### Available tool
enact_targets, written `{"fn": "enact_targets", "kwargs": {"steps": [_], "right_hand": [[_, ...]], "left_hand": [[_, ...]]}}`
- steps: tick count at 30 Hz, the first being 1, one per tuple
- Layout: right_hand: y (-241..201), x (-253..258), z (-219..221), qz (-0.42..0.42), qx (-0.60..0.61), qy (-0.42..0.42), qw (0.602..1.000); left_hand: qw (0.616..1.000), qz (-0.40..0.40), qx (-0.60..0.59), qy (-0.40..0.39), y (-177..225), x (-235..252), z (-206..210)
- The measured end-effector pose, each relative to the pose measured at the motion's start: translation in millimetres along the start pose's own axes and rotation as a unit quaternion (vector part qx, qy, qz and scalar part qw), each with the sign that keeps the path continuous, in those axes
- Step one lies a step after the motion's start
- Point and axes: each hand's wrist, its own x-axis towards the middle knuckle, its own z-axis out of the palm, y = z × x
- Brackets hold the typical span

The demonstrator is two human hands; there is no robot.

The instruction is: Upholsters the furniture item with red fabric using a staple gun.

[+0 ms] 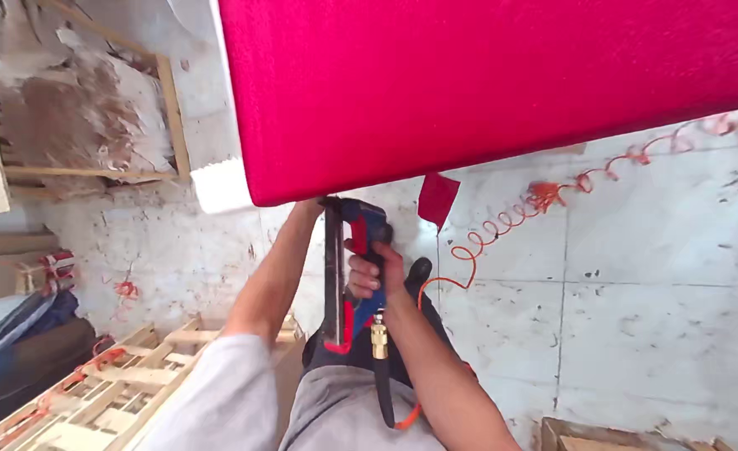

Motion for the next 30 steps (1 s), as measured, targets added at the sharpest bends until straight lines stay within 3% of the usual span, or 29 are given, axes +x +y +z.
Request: {"fn": "enact_targets", "kwargs": {"steps": [1,4,7,9,11,12,14,16,18,22,26,30], "right_hand": [[-10,-19,7,-0.023,-0.060,0.057,0.996],[-43,-99,27,-0.076,-0.221,0.181,0.955],[-62,-184,55,-0.112,-0.321,0.248,0.907],[-55,-223,80,-0.158,-0.386,0.295,0.859],[-32,-242,114,-0.225,-0.493,0.366,0.756],[-12,-243,130,-0.258,-0.557,0.405,0.678],[31,-231,154,-0.313,-0.678,0.456,0.484],[75,-207,165,-0.358,-0.760,0.435,0.324],[110,-176,172,-0.366,-0.803,0.400,0.246],[146,-106,157,-0.330,-0.836,0.373,0.232],[164,-67,128,-0.303,-0.832,0.402,0.233],[187,-63,119,-0.320,-0.792,0.459,0.244]], "left_hand": [[0.996,0.087,-0.014,0.007,-15,-2,-45],[0.976,0.191,-0.024,0.097,-14,-40,-141],[0.917,0.378,0.004,0.125,53,-98,-170],[0.857,0.509,0.053,0.057,104,-133,-156],[0.782,0.605,0.139,-0.056,142,-154,-124],[0.740,0.636,0.189,-0.110,158,-160,-103],[0.655,0.685,0.265,-0.179,191,-160,-58],[0.605,0.706,0.296,-0.219,220,-151,-18],[0.591,0.704,0.301,-0.255,243,-138,7],[0.578,0.698,0.297,-0.301,284,-120,18],[0.559,0.696,0.294,-0.342,304,-106,15],[0.478,0.698,0.365,-0.389,297,-128,28]]}}
